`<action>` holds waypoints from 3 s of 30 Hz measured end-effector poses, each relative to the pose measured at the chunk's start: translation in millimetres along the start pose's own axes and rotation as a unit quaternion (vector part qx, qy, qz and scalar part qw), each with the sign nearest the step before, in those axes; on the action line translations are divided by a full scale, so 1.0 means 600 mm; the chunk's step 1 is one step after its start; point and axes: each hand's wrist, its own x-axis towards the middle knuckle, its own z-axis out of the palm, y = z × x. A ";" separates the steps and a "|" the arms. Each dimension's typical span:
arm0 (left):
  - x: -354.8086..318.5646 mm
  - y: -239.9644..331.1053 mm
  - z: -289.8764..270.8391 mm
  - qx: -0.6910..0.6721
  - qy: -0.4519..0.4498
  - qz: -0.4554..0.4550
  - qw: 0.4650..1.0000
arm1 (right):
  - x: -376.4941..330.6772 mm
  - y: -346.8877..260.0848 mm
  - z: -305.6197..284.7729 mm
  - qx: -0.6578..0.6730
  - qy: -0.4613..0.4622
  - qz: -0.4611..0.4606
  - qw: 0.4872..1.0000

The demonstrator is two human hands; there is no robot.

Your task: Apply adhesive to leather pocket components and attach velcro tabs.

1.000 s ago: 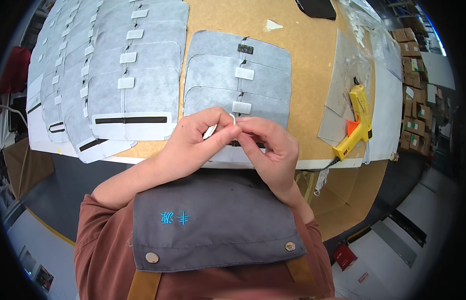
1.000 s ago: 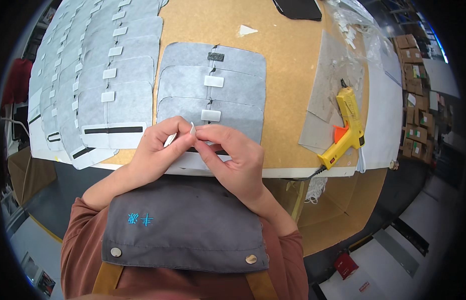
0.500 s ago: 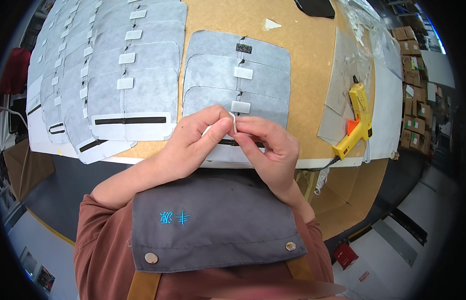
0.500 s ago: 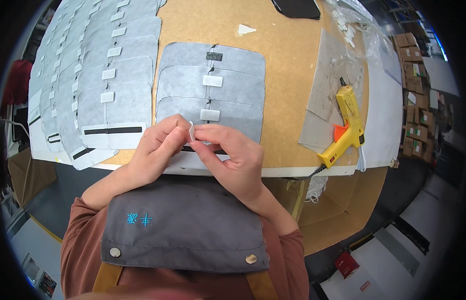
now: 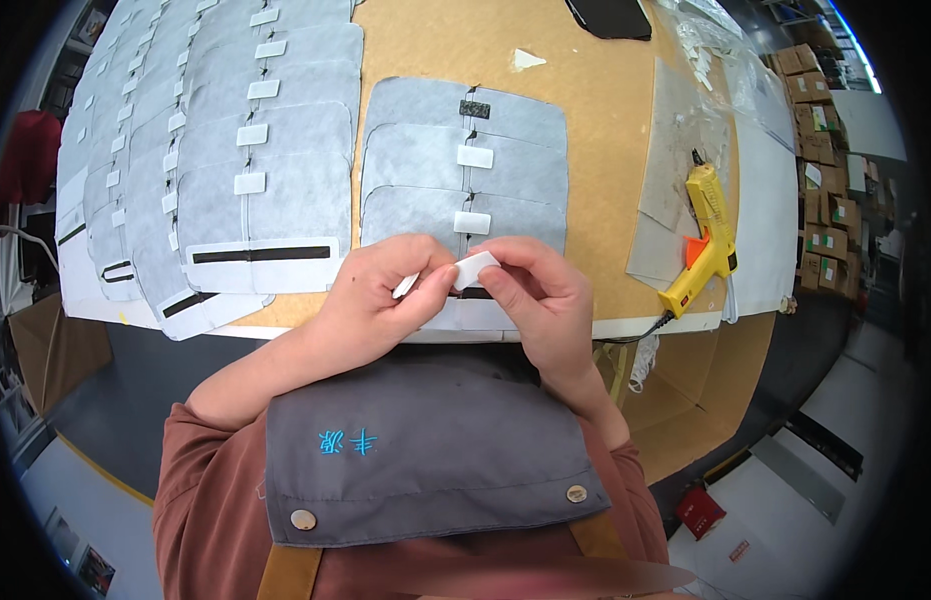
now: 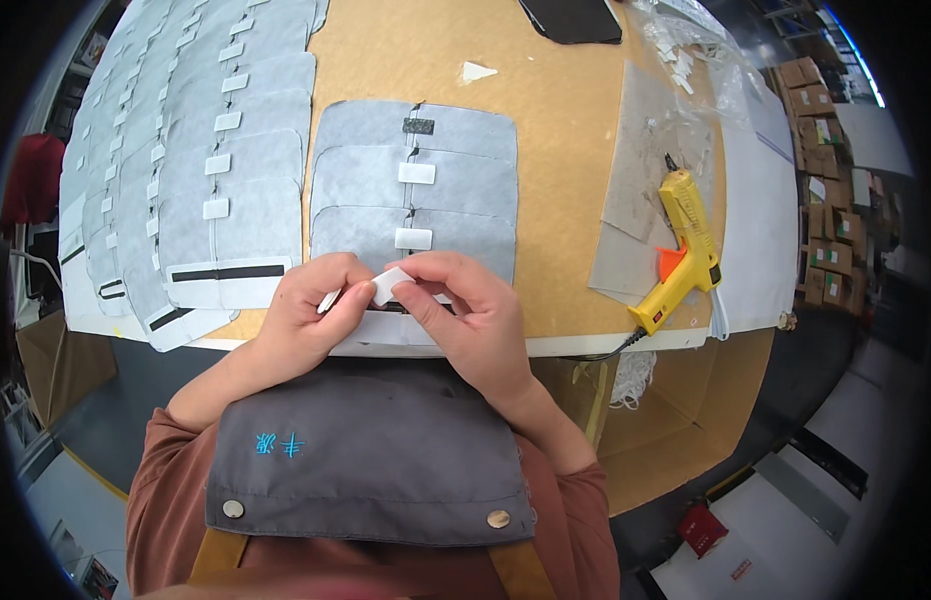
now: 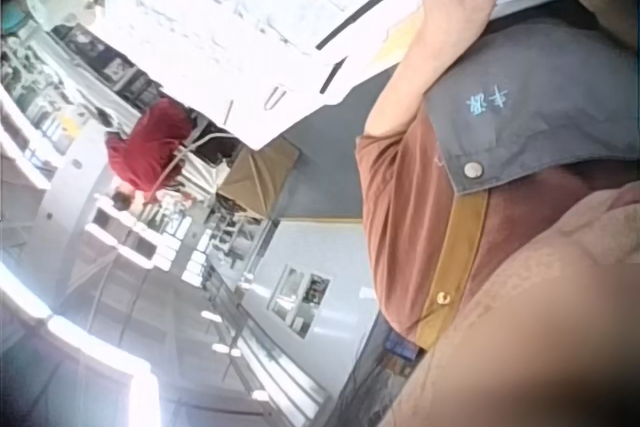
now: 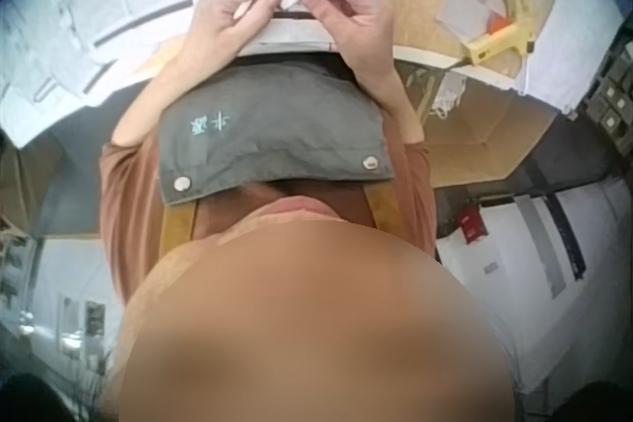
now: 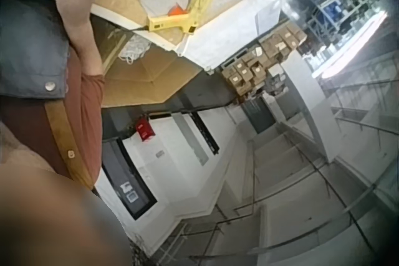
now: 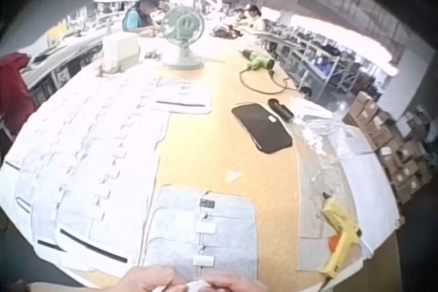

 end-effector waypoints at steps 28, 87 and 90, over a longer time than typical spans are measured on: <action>0.004 -0.004 0.002 0.017 0.005 0.006 1.000 | -0.002 0.001 0.014 -0.128 0.042 -0.058 0.989; 0.176 -0.083 -0.085 0.516 0.053 0.186 0.834 | 0.175 0.030 -0.047 -0.635 0.063 -0.233 0.734; 0.177 -0.090 -0.082 0.518 0.059 0.178 0.835 | 0.180 0.039 -0.054 -0.627 0.069 -0.244 0.737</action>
